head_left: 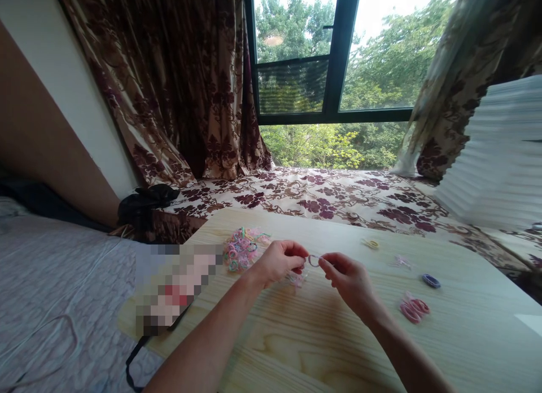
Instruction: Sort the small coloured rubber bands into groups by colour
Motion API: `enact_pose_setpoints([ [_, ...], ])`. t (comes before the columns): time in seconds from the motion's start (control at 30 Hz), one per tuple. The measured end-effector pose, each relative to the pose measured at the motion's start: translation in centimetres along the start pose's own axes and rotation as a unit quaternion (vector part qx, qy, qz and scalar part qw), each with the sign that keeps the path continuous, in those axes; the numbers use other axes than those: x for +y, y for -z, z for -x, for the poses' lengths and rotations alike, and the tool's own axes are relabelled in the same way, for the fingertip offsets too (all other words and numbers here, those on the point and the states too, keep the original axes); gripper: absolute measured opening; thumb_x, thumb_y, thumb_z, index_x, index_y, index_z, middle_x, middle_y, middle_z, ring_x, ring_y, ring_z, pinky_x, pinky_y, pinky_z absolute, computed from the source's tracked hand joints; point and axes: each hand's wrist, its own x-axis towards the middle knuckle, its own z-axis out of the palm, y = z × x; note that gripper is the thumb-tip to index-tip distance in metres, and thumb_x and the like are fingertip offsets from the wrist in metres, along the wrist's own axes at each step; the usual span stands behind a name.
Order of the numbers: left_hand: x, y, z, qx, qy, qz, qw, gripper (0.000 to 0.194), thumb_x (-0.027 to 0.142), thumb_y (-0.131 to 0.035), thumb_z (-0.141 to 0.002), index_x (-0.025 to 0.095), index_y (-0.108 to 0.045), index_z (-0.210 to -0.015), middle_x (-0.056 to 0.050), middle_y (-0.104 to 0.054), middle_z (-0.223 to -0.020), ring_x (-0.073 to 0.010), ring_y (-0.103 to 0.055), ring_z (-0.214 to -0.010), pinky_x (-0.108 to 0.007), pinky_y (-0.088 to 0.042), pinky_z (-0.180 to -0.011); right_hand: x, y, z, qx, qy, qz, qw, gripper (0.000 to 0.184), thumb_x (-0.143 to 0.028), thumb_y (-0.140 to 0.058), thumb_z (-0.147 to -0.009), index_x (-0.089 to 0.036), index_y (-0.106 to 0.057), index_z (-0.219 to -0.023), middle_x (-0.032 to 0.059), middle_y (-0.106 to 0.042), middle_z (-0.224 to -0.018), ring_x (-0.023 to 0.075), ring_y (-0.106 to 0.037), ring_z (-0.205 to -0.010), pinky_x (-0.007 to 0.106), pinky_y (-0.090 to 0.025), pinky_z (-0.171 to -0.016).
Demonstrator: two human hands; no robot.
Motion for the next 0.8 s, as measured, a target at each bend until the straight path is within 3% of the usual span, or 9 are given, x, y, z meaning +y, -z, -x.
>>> enact_pose_setpoints([
  [0.43, 0.2, 0.3, -0.3, 0.052, -0.016, -0.03, 0.998, 0.014, 0.008, -0.056, -0.059, 0.01, -0.062, -0.071, 0.003, -0.056, -0.059, -0.0054, -0.05, -0.05, -0.018, -0.041, -0.051, -0.6, 1.7, -0.7, 0.002, -0.048, 0.032, 0.998, 0.034, -0.046, -0.055, -0.064, -0.015, -0.066, -0.07, 0.0009, -0.056, -0.049, 0.0122, -0.048, -0.045, 0.024, -0.038, -0.042],
  [0.5, 0.2, 0.3, -0.3, 0.057, -0.02, -0.032, 0.998, 0.014, 0.009, -0.056, -0.058, 0.01, -0.062, -0.07, 0.003, -0.055, -0.058, -0.0054, -0.049, -0.05, -0.018, -0.04, -0.05, -0.6, 3.7, -1.2, 0.013, -0.035, 0.078, 0.996, 0.034, -0.047, -0.055, -0.064, -0.015, -0.067, -0.069, 0.002, -0.057, -0.049, 0.0136, -0.05, -0.046, 0.025, -0.038, -0.043],
  [0.6, 0.2, 0.3, -0.3, 0.062, -0.022, -0.039, 0.997, 0.013, 0.009, -0.056, -0.058, 0.01, -0.062, -0.069, 0.003, -0.055, -0.057, -0.0055, -0.048, -0.05, -0.018, -0.039, -0.05, 0.1, 8.8, -1.7, 0.075, -0.031, 0.183, 0.98, 0.035, -0.049, -0.054, -0.066, -0.017, -0.068, -0.067, 0.0044, -0.06, -0.05, 0.0174, -0.054, -0.048, 0.027, -0.038, -0.044],
  [0.7, 0.3, 0.3, -0.2, 0.067, -0.022, -0.049, 0.996, 0.013, 0.01, -0.057, -0.058, 0.011, -0.062, -0.069, 0.003, -0.055, -0.056, -0.0056, -0.048, -0.05, -0.017, -0.038, -0.05, 1.0, 13.9, -1.5, 0.136, -0.101, 0.328, 0.929, 0.034, -0.049, -0.055, -0.067, -0.018, -0.071, -0.068, 0.0098, -0.063, -0.052, 0.0235, -0.057, -0.05, 0.033, -0.038, -0.047],
  [0.8, 0.2, 0.2, -0.3, 0.065, -0.024, -0.053, 0.996, 0.013, 0.01, -0.057, -0.059, 0.01, -0.062, -0.07, 0.003, -0.055, -0.057, -0.0057, -0.049, -0.05, -0.017, -0.038, -0.05, 1.8, 16.6, -0.9, 0.159, -0.146, 0.427, 0.878, 0.029, -0.045, -0.056, -0.066, -0.021, -0.071, -0.064, 0.0145, -0.067, -0.063, 0.0295, -0.059, -0.058, 0.036, -0.039, -0.05],
])
